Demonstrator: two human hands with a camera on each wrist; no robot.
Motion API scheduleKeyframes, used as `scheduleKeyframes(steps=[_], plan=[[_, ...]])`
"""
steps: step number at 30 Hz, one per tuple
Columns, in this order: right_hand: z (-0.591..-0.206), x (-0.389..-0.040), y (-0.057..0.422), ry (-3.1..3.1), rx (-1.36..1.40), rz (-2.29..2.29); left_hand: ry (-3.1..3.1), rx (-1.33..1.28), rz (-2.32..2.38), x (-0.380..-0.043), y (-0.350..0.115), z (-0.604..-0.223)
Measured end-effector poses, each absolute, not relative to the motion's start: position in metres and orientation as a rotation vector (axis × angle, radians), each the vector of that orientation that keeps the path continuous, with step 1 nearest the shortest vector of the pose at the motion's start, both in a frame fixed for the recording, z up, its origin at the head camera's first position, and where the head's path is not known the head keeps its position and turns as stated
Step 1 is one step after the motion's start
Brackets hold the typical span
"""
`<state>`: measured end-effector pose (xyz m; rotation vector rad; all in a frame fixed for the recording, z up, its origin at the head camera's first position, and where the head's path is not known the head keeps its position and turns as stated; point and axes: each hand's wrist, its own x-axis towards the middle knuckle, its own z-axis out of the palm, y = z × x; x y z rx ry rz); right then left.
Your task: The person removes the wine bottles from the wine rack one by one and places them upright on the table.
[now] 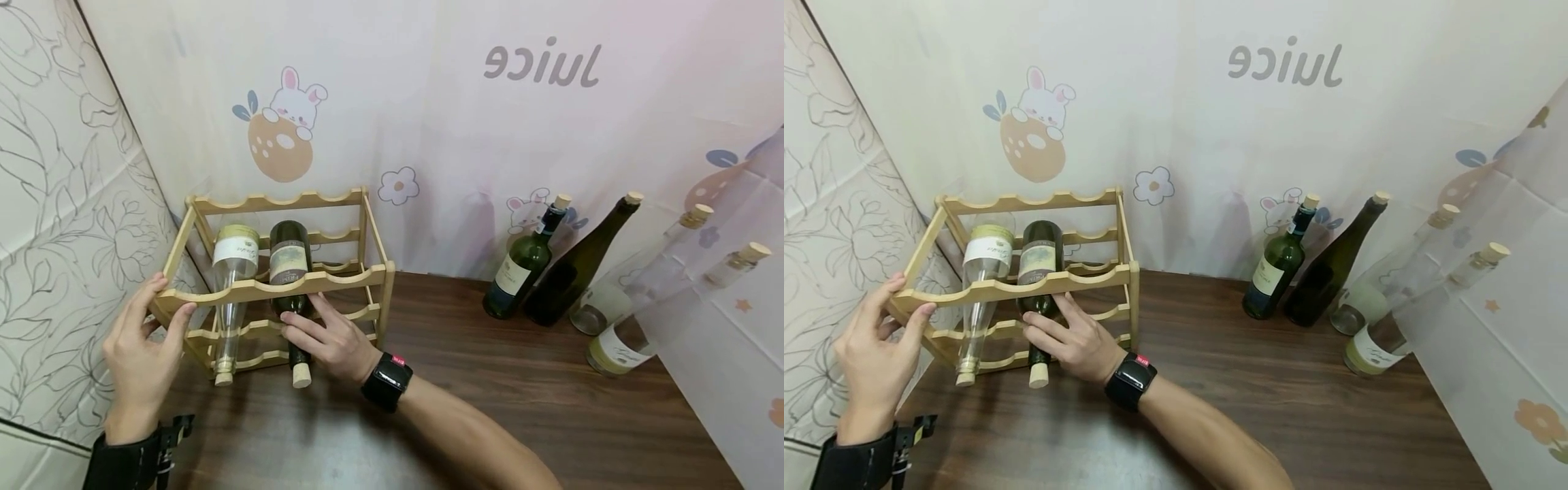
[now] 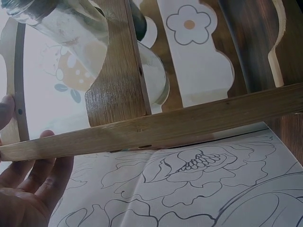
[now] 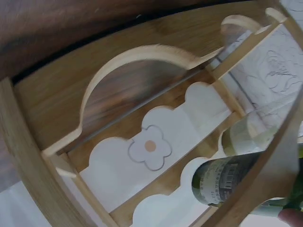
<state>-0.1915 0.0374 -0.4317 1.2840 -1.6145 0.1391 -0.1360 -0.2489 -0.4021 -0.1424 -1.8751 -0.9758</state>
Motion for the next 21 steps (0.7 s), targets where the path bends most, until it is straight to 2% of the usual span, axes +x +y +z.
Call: scheduleKeyframes(steps=[21], plan=[[-0.429, -0.119, 0.057, -1.545, 1.412, 0.378, -1.886, -0.154, -0.965, -0.134, -0.25, -0.4]])
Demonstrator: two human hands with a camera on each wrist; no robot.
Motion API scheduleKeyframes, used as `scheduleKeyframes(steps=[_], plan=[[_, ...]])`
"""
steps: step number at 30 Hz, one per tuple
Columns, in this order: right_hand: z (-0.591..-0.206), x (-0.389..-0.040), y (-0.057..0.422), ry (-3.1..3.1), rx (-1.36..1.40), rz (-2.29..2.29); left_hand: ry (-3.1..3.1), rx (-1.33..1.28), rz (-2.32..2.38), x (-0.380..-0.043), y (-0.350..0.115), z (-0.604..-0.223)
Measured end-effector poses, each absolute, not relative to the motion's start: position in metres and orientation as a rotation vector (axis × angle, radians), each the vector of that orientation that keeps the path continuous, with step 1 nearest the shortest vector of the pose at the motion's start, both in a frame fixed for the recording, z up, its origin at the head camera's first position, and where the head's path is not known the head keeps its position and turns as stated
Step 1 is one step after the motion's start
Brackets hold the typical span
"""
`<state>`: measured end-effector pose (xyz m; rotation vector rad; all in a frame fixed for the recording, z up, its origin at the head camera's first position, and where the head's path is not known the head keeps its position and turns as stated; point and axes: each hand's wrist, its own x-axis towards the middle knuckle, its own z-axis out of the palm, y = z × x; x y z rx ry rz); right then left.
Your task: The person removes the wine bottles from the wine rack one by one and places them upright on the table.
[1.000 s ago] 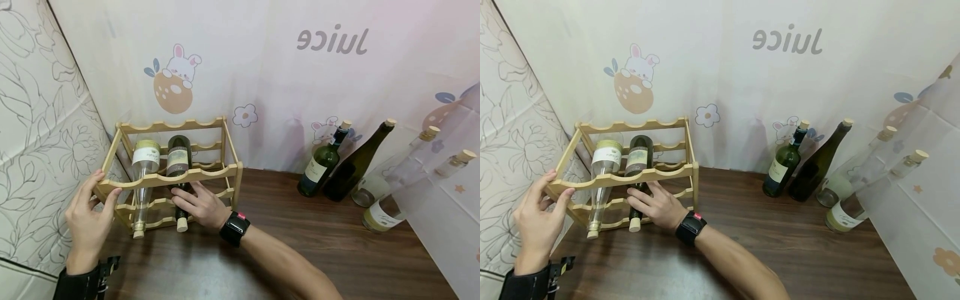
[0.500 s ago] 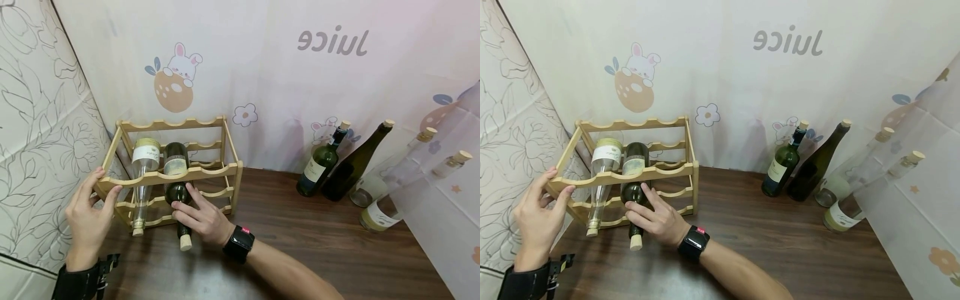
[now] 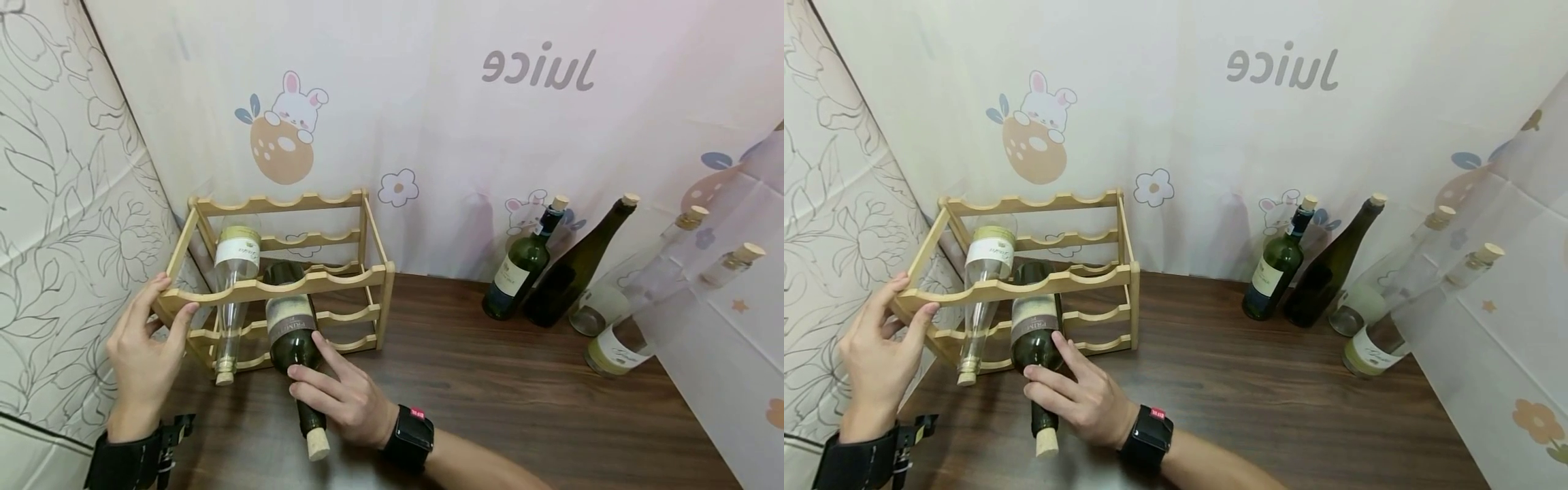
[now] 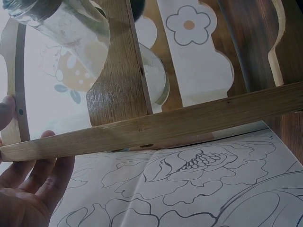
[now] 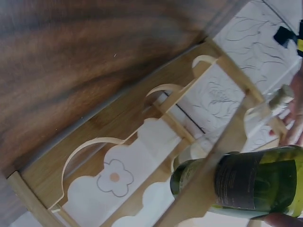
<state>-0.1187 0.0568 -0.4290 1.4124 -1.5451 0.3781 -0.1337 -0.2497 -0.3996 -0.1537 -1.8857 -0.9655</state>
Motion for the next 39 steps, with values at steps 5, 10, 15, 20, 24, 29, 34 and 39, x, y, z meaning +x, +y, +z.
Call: scheduleKeyframes(steps=[5, 10, 15, 20, 24, 29, 34, 39], plan=[[-0.416, -0.101, 0.068, -1.533, 1.468, 0.452, -1.885, -0.157, -0.966, -0.134, -0.249, -0.399], [-0.403, -0.082, 0.078, -1.515, 1.493, 0.549, -1.888, -0.158, -0.959, -0.133, -0.249, -0.399], [-0.39, -0.067, 0.086, -1.519, 1.49, 0.595, -1.878, -0.155, -0.964, -0.133, -0.25, -0.4], [-0.377, -0.055, 0.097, -1.55, 1.476, 0.718, -1.881, -0.152, -0.972, -0.133, -0.25, -0.4], [-0.363, -0.051, 0.11, -1.516, 1.502, 0.886, -1.884, -0.152, -0.97, -0.134, -0.25, -0.4], [-0.348, -0.045, 0.125, -1.517, 1.468, 1.134, -1.882, -0.154, -0.964, -0.135, -0.25, -0.399], [-0.346, -0.04, 0.14, -1.606, 1.411, 1.493, -1.877, -0.151, -0.969, -0.134, -0.25, -0.399], [-0.342, -0.034, 0.166, -1.828, 1.298, 1.824, -1.882, -0.152, -0.97, -0.133, -0.25, -0.4]])
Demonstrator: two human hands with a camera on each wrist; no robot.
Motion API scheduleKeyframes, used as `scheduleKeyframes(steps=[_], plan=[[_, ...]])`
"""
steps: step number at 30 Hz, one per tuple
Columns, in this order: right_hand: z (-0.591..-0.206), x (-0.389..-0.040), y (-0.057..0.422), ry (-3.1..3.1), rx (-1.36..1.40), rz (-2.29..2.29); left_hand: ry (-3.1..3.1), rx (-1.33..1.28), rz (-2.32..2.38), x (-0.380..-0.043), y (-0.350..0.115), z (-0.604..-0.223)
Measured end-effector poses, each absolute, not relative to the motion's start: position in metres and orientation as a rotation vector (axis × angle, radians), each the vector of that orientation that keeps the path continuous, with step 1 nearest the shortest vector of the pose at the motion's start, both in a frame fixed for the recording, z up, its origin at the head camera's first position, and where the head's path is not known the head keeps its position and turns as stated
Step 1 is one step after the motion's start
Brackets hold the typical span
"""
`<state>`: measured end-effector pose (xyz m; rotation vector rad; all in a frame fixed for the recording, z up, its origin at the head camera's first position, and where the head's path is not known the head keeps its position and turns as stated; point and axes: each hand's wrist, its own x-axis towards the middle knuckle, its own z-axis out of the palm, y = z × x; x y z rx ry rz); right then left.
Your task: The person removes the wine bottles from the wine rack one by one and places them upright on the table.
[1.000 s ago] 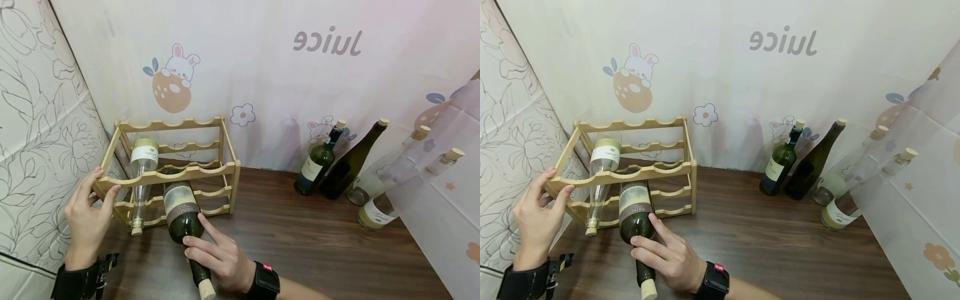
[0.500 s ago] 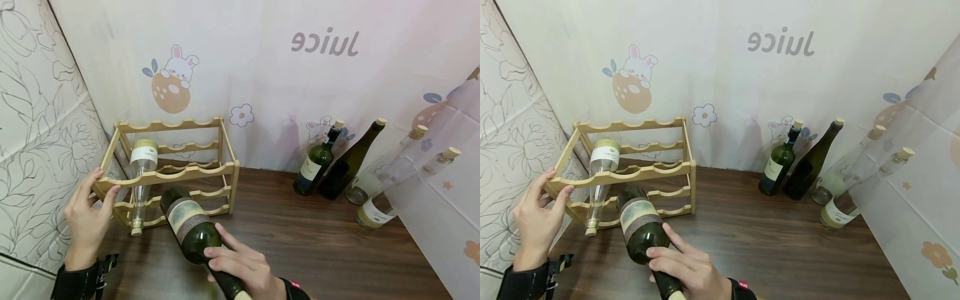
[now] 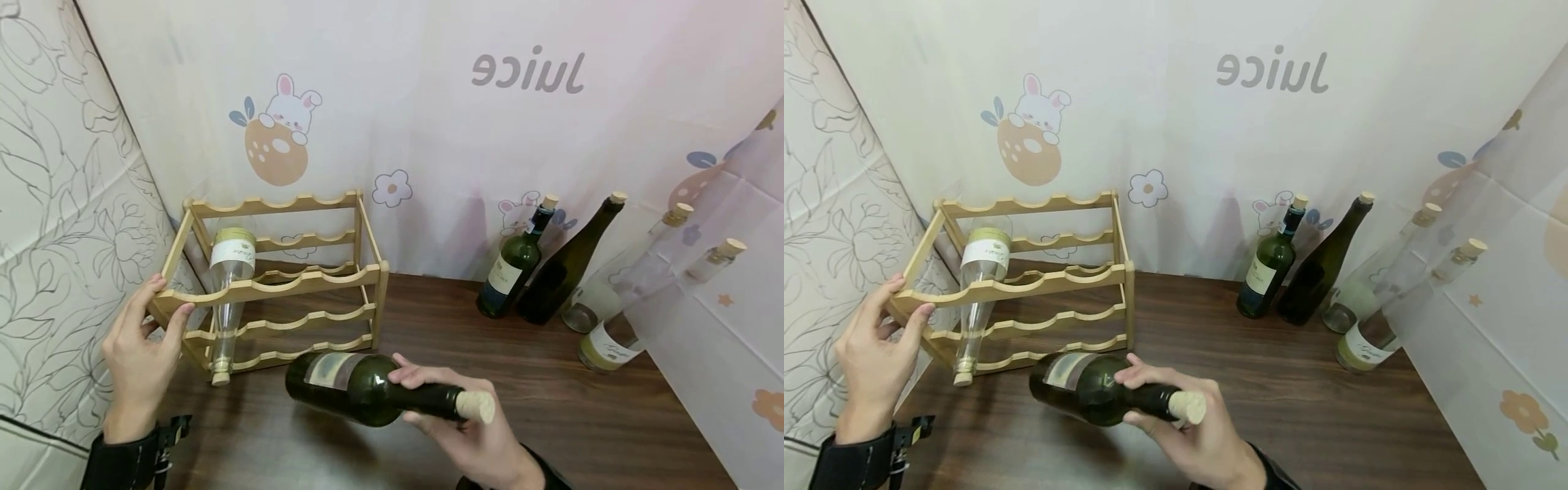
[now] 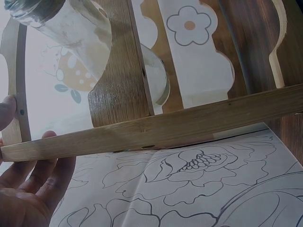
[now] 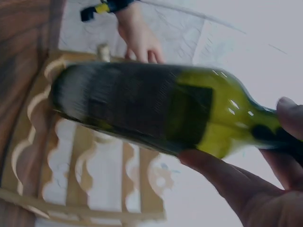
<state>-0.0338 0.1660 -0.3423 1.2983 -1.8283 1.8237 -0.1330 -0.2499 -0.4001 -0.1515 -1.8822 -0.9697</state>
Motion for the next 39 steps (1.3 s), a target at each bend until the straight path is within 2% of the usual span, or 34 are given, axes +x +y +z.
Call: scheduleKeyframes(steps=[4, 15, 26, 39], plan=[[-0.33, -0.035, 0.192, -2.065, 1.175, 1.789, -1.881, -0.154, -0.972, -0.134, -0.25, -0.401], [-0.32, -0.061, 0.257, -2.586, 0.64, 1.037, -1.863, -0.15, -0.992, -0.133, -0.251, -0.398], [-0.303, -0.086, 0.333, -2.665, 0.173, 0.766, -1.863, -0.156, -0.987, -0.135, -0.249, -0.399], [-0.299, -0.114, 0.402, -2.89, -0.169, 0.515, -1.865, -0.15, -0.985, -0.135, -0.249, -0.4]])
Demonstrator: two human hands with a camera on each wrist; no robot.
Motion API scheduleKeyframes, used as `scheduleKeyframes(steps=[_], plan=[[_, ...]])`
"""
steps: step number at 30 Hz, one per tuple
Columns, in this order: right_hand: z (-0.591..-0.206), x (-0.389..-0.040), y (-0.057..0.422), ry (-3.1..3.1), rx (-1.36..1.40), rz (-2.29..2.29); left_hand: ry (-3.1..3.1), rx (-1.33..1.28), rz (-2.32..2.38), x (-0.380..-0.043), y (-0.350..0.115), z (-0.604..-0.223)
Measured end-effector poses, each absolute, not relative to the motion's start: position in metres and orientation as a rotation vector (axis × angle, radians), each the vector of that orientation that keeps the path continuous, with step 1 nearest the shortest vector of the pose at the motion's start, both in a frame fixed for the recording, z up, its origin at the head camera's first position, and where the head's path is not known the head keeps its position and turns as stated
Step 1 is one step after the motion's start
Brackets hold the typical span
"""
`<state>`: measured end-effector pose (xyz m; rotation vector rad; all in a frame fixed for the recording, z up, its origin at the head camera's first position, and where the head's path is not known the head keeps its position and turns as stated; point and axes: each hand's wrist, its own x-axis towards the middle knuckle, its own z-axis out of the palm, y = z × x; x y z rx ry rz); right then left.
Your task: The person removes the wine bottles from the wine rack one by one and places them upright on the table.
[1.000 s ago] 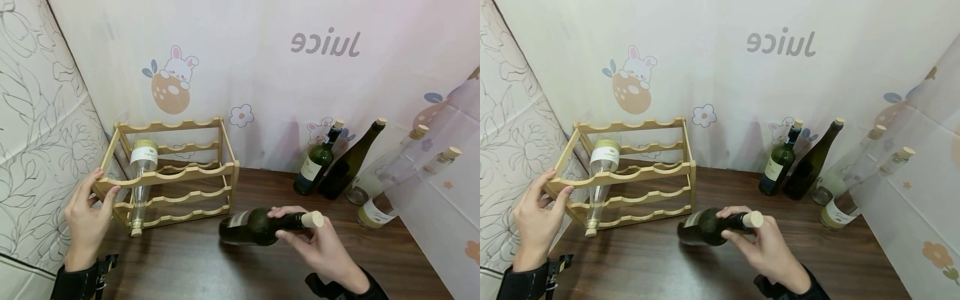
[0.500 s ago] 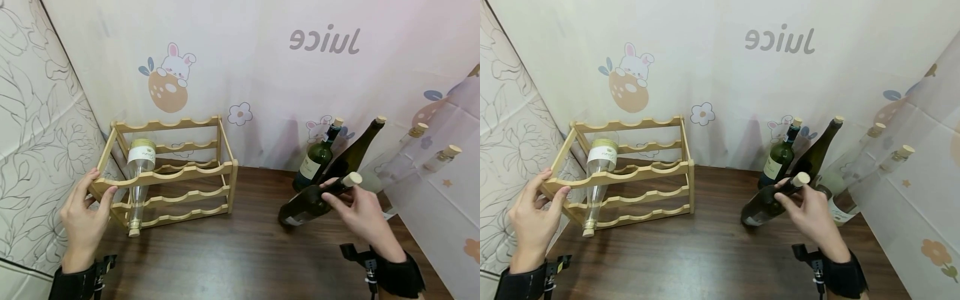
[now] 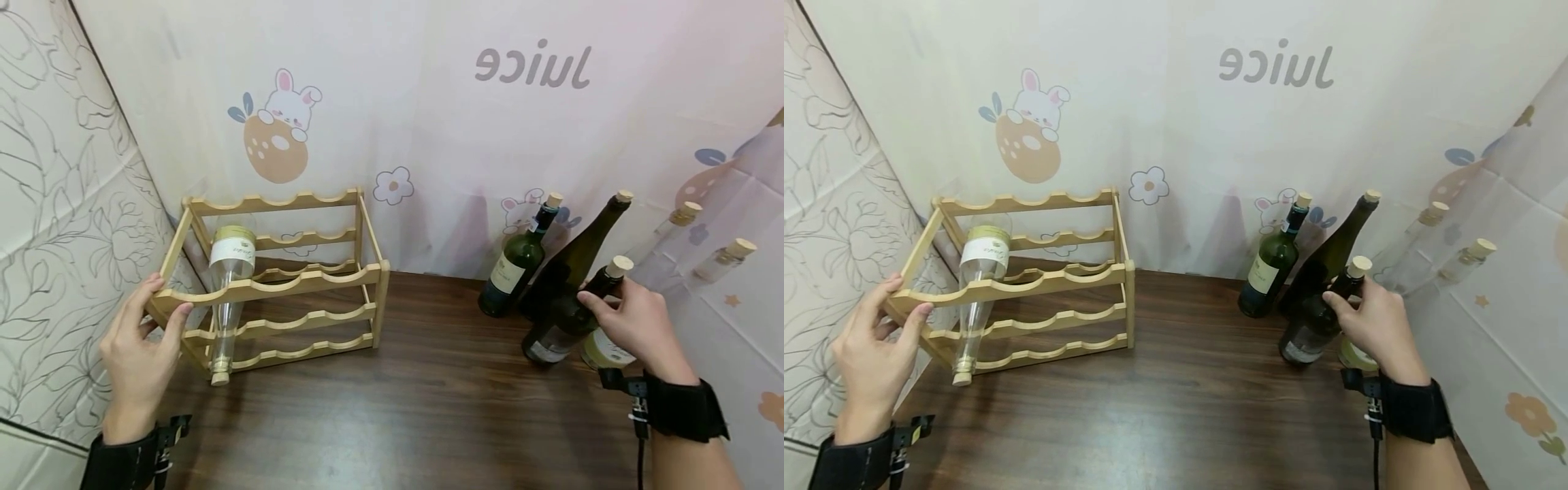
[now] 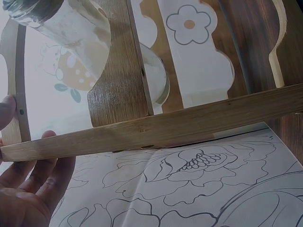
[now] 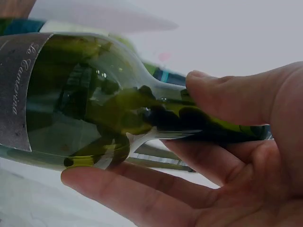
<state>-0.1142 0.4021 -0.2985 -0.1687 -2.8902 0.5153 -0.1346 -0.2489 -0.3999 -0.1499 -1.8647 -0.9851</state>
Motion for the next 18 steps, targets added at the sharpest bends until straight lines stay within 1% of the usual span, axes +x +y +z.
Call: scheduleKeyframes(steps=[10, 13, 18], plan=[[-0.291, -0.124, 0.442, -2.944, -0.295, 0.54, -1.883, -0.148, -0.997, -0.133, -0.247, -0.401], [-0.288, -0.128, 0.45, -2.979, -0.358, 0.584, -1.878, -0.15, -1.005, -0.133, -0.247, -0.401], [-0.284, -0.135, 0.459, -3.064, -0.368, 0.611, -1.873, -0.164, -1.002, -0.133, -0.248, -0.4]])
